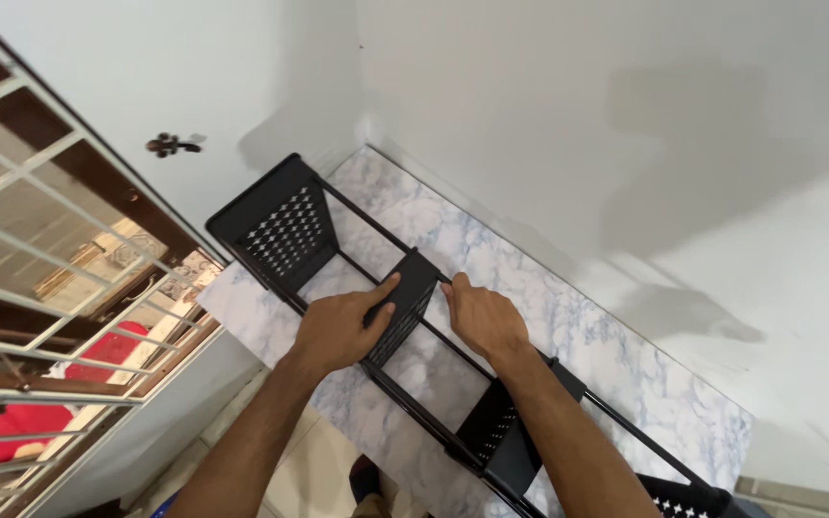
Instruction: The person assembles a black three-tier rolling utility cart on a marble-patterned countertop. They insert and secure the side rails and plastic baskets into the frame, then adjust the wheels and overall alignment.
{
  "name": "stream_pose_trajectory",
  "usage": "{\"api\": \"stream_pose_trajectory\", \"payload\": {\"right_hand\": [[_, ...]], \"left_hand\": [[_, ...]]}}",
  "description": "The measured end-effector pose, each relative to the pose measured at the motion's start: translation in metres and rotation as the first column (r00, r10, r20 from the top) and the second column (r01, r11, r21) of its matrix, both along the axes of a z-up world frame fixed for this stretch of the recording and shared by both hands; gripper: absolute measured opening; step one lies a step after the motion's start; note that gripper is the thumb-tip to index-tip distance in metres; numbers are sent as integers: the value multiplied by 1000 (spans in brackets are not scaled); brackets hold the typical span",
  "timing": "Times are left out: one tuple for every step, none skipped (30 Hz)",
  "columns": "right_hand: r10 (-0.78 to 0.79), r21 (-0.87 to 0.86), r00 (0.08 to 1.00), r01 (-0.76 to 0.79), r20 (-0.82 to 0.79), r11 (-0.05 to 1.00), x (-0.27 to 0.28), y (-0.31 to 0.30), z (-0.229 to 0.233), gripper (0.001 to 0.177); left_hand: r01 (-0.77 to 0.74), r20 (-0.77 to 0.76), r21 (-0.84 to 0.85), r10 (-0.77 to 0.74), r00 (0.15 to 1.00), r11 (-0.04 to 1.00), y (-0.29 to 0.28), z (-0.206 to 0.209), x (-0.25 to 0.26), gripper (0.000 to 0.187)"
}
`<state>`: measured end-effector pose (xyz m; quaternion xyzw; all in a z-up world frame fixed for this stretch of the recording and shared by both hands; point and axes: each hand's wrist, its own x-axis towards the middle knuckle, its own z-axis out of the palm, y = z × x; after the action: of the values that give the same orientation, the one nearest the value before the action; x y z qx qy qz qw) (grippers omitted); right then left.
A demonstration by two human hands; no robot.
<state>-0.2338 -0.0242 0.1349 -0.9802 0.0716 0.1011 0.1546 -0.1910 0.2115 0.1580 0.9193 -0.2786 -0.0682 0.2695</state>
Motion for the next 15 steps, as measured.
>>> {"api": "stream_pose_trajectory", "payload": {"right_hand": [[-24, 97, 999, 26, -21, 995, 4, -5, 1, 43], [-42, 192, 998, 48, -37, 980, 9, -8, 2, 46], [-38, 305, 996, 61, -81, 950, 12, -13, 2, 48], [-23, 415, 993, 71, -119, 907, 17, -18, 3, 51], [-3, 519, 988, 84, -155, 850, 21, -21, 3, 53], [6, 526, 989, 74, -149, 847, 21, -22, 2, 54], [15, 532, 990, 65, -144, 844, 20, -23, 2, 55], [30, 535, 990, 48, -136, 843, 20, -23, 2, 56], [5, 477, 991, 60, -134, 877, 18, -20, 3, 54], [-21, 417, 992, 71, -123, 906, 14, -16, 6, 51], [-47, 355, 993, 84, -111, 931, 11, -12, 9, 50], [-39, 260, 995, 61, -90, 964, 7, -8, 12, 47], [-29, 162, 997, 40, -69, 986, 4, -5, 14, 44], [-16, 63, 998, 20, -56, 998, 1, -2, 16, 41], [6, 33, 1000, -5, -4, 999, 0, -1, 18, 39]], "left_hand": [[15, 29, -17, -14, 999, 1000, 0, -1, 0, 48], [25, 65, -33, -23, 998, 999, 1, -1, 1, 48], [26, 55, -30, -25, 998, 999, 0, -2, 1, 48], [22, 51, -24, -21, 998, 999, 1, -2, 2, 49], [18, 46, -19, -18, 999, 1000, 1, -2, 3, 49], [31, 69, -38, -29, 997, 999, 1, -2, 3, 49], [45, 92, -56, -40, 995, 997, 2, -3, 1, 50], [52, 117, -79, -43, 992, 996, 1, -3, 0, 50], [61, 87, -54, -56, 995, 997, 2, -3, -1, 52], [71, 64, -30, -69, 996, 997, 3, -1, -1, 54], [82, 40, -6, -81, 996, 997, 4, 1, 1, 56], [110, 41, -25, -109, 993, 994, 6, 2, 1, 58], [138, 43, -43, -136, 990, 989, 8, 2, 1, 61], [164, 39, -63, -162, 986, 984, 11, 0, 1, 64], [214, 105, -74, -206, 973, 974, 14, -2, 5, 64]]}}
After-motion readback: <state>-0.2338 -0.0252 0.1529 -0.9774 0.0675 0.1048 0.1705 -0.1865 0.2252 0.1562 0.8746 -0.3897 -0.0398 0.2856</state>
